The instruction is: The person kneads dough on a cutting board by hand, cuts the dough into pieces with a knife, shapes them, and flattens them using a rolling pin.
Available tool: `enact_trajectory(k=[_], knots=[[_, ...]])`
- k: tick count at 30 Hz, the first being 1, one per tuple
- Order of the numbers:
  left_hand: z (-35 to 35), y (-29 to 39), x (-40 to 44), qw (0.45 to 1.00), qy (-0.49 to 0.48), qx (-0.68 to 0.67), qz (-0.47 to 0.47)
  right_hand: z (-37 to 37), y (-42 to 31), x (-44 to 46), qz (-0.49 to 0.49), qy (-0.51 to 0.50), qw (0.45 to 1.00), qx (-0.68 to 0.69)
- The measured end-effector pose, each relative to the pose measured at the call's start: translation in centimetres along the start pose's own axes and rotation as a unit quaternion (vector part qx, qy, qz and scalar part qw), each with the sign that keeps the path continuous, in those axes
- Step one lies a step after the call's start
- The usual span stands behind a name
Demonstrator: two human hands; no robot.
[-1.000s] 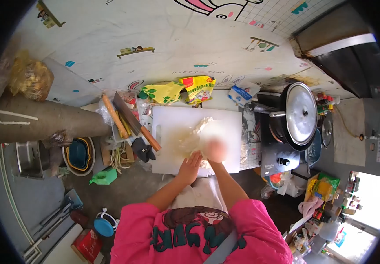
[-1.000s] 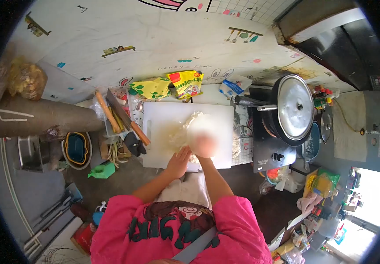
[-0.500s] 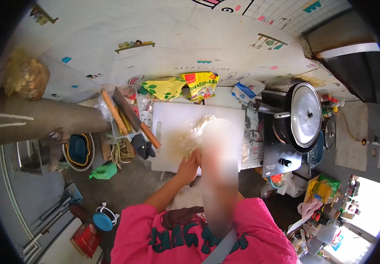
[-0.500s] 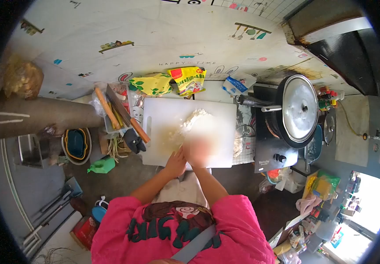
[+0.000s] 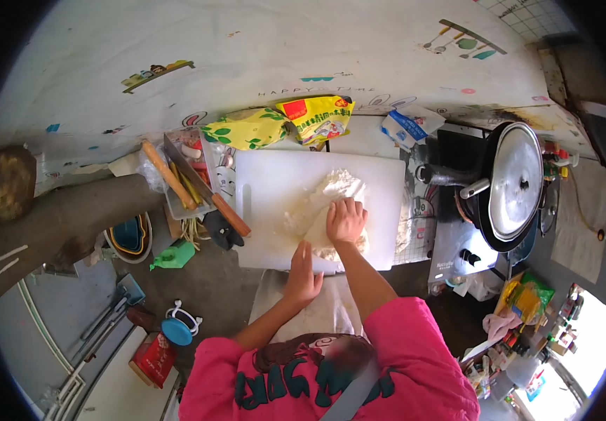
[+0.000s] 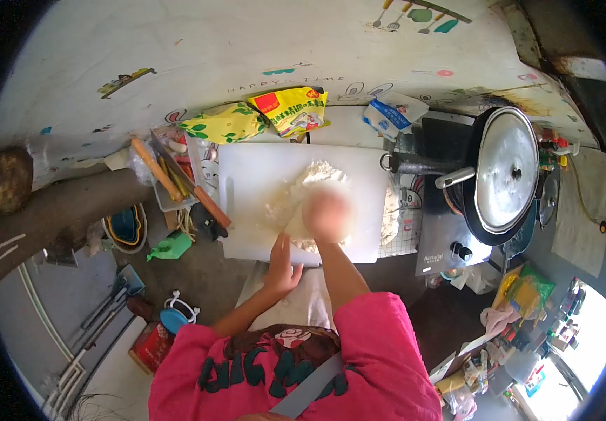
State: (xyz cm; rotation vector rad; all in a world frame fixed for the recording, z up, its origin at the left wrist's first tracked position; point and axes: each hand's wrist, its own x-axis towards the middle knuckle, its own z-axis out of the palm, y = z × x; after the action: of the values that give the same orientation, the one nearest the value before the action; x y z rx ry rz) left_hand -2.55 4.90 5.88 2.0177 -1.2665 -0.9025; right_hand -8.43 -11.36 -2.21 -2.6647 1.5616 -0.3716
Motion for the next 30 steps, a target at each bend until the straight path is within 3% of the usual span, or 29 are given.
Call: enact_trajectory(k=[2,3,6,8,10,11,14,16,17,20,21,25,30], knots=[[3.8,-2.7,-1.6,0.99,0.033,-0.097,-0.093,-0.3,-0.2,0.2,-0.009,0.036,0.999,-0.015],[4.7,-3.5,-1.4,0.916,-0.017,-0.315,-0.249,0.0,-0.2,0.1,-0.007,0.039,0.999,-0.017],[3.7,-1.5,1.5,0.845,-0.034,-0.468,-0.254,1.7,0.6,-0.6,-0.006,0.026,1.0,-0.013],[6.0,-3.3,2.0,0.809,-0.033,-0.495,-0.313,0.1,0.6,-1.1,0.027,-0.052,0.995,0.08],[6.0,-2.9,2.9,0.75,-0.009,-0.528,-0.398,-5.6,-0.7,0.4,0.086,-0.171,0.948,0.256],[5.9,-2.8,3.0,0.74,-0.015,-0.542,-0.397,-8.0,-1.2,0.4,0.063,-0.177,0.948,0.258],[6.2,-3.7,3.1,0.729,-0.019,-0.533,-0.429,-11.2,-1.6,-1.5,-0.004,-0.17,0.962,0.212],[4.6,-2.3,3.1,0.762,-0.018,-0.501,-0.41,-11.9,-2.6,-3.3,0.025,-0.144,0.963,0.225],[4.2,-2.1,3.0,0.77,-0.029,-0.497,-0.398,-11.0,-2.5,-4.8,-0.005,-0.087,0.978,0.188],[3.8,-2.2,2.3,0.79,-0.051,-0.508,-0.34,-11.4,-3.6,-5.6,-0.033,-0.041,0.991,0.124],[4.2,-3.0,2.1,0.786,-0.055,-0.523,-0.325,-7.7,-2.6,-7.0,-0.05,0.022,0.993,0.109],[4.4,-4.8,2.7,0.761,-0.112,-0.563,-0.303,-8.5,-3.2,-4.3,-0.063,-0.067,0.992,0.086],[3.7,-3.0,2.4,0.775,-0.04,-0.535,-0.333,-5.6,-2.5,-2.4,-0.124,-0.033,0.984,0.124]])
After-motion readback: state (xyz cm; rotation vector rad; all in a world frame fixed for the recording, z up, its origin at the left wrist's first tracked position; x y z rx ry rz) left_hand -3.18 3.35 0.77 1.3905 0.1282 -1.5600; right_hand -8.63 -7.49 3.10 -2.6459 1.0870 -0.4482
